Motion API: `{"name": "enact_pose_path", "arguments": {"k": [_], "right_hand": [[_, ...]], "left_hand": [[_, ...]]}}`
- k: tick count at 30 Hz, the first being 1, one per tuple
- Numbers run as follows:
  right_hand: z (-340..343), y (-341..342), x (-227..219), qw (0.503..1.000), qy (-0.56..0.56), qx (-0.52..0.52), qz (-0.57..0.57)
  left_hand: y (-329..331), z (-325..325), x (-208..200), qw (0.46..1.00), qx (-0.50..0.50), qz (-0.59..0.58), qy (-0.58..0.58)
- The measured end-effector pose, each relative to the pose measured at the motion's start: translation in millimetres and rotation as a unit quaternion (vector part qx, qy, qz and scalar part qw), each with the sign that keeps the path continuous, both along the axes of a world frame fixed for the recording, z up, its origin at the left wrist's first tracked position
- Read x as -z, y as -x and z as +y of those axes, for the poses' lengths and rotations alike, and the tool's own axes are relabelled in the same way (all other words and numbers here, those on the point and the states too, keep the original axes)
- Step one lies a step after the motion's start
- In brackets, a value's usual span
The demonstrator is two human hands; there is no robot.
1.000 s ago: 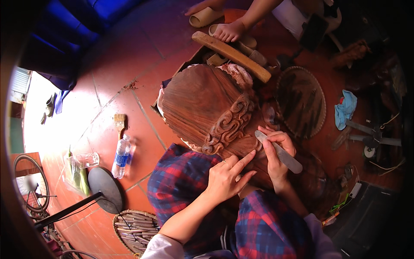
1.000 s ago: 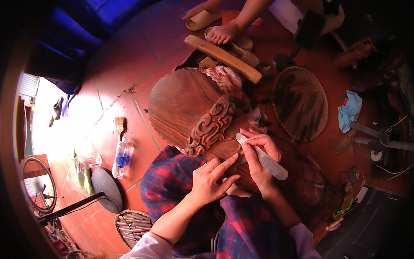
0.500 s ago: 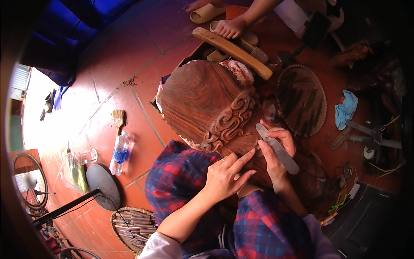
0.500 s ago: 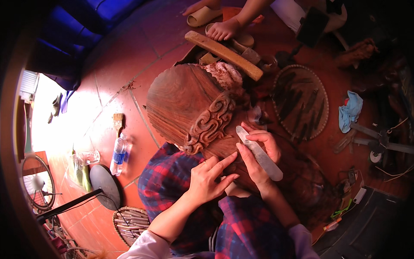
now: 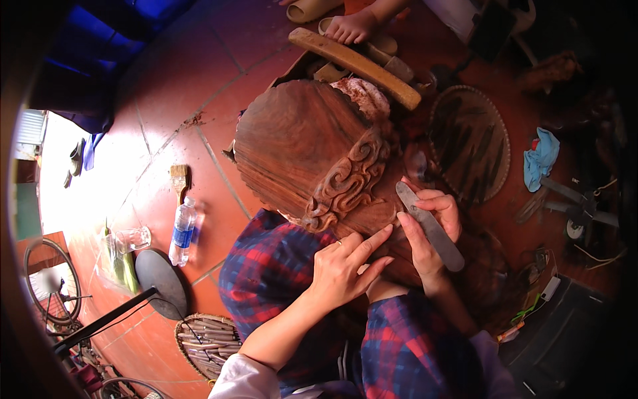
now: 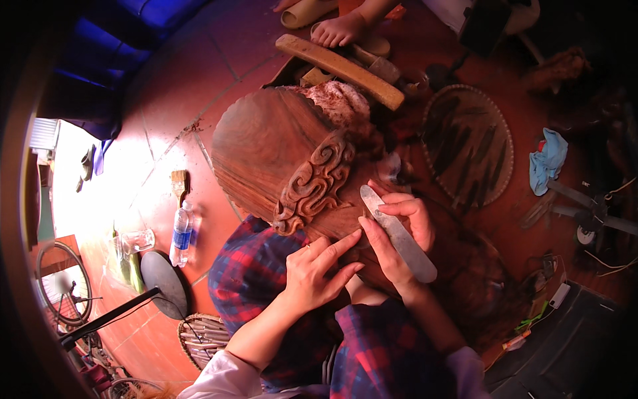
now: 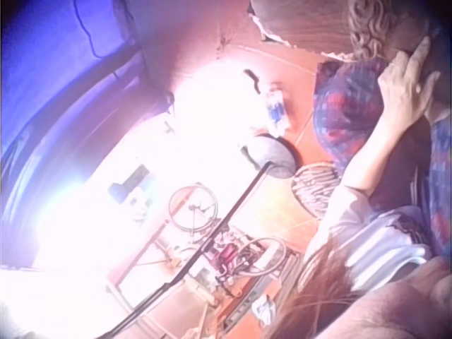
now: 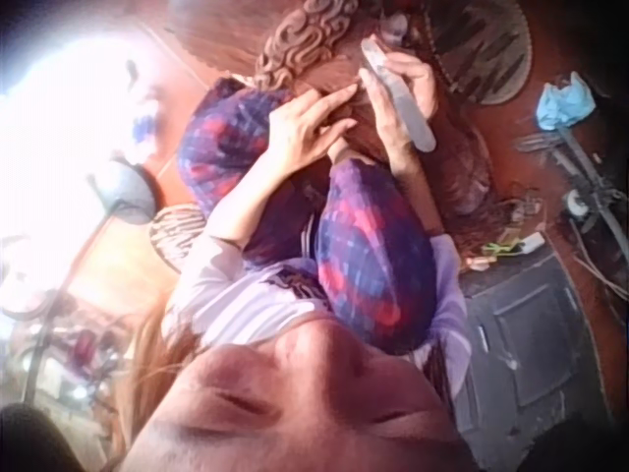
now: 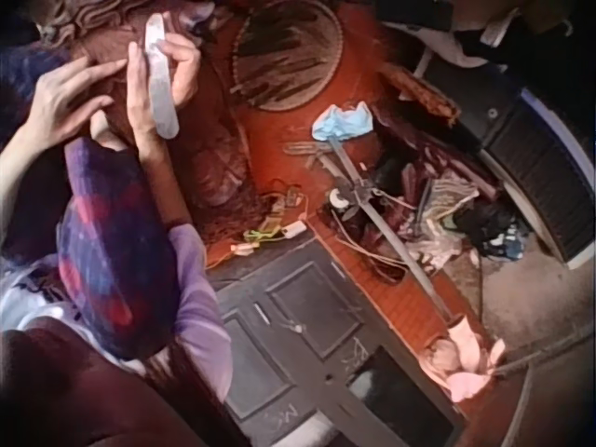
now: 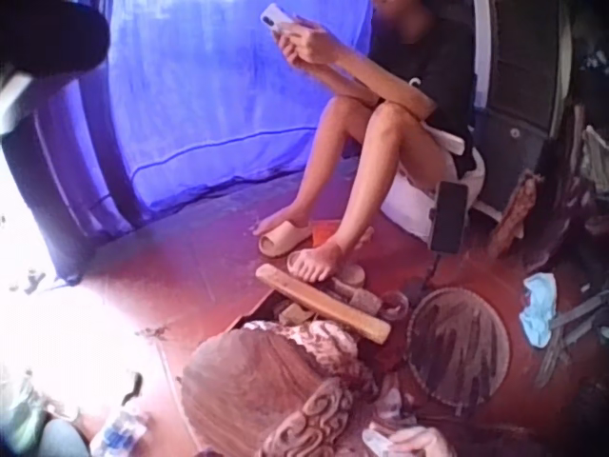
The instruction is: The person carves intricate floral patterns into a wooden object using a chisel. They hold the object steady with their left hand while using the chisel in their right hand to refine the details.
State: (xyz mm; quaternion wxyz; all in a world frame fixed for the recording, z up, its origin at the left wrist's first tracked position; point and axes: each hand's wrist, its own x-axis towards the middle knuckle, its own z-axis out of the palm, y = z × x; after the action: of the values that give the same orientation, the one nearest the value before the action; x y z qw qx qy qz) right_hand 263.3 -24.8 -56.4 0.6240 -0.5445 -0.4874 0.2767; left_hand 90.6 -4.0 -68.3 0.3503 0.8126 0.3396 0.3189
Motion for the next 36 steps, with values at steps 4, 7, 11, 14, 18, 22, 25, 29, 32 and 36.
{"name": "enact_pose_path", "arguments": {"k": [4, 7, 11, 14, 18, 22, 25, 29, 32, 36], "right_hand": [[-6.8, 2.4, -0.8, 0.999, 0.041, 0.023, 0.012], [-7.0, -2.0, 1.4, 0.999, 0.024, 0.034, -0.03], [-3.0, 1.8, 0.6, 1.0, 0.011, 0.027, -0.004], [-6.3, 1.2, 3.4, 0.999, 0.015, 0.029, -0.013], [-6.0, -0.9, 2.3, 0.999, 0.016, 0.031, -0.022], [-4.7, 0.8, -4.1, 0.999, 0.024, 0.036, -0.017], [-3.1, -0.9, -12.4, 0.999, 0.041, 0.01, 0.02], [8.7, 1.7, -30.2, 0.997, 0.059, -0.023, 0.054], [12.6, 1.0, -35.4, 0.994, 0.053, -0.025, 0.096], [9.3, -4.3, -29.1, 0.994, 0.048, -0.03, 0.095]], "left_hand": [[0.9, 0.3, -0.7, 1.0, -0.008, -0.009, 0.002], [-1.2, -1.5, -6.2, 1.0, -0.016, -0.007, 0.003], [1.7, 0.7, -2.9, 1.0, -0.013, -0.008, 0.006], [1.9, -2.7, -3.8, 1.0, -0.016, -0.004, 0.011], [1.8, -1.3, -4.1, 1.0, -0.014, -0.012, 0.012], [1.1, -0.3, -2.1, 1.0, -0.007, -0.013, 0.014], [-0.4, 1.1, -1.5, 1.0, -0.006, -0.019, 0.018], [4.4, 0.2, 0.7, 1.0, -0.009, -0.024, 0.016], [3.4, 1.4, 0.6, 0.999, 0.003, -0.031, 0.016], [6.4, 6.1, -5.5, 0.999, -0.01, -0.052, -0.006]]}}
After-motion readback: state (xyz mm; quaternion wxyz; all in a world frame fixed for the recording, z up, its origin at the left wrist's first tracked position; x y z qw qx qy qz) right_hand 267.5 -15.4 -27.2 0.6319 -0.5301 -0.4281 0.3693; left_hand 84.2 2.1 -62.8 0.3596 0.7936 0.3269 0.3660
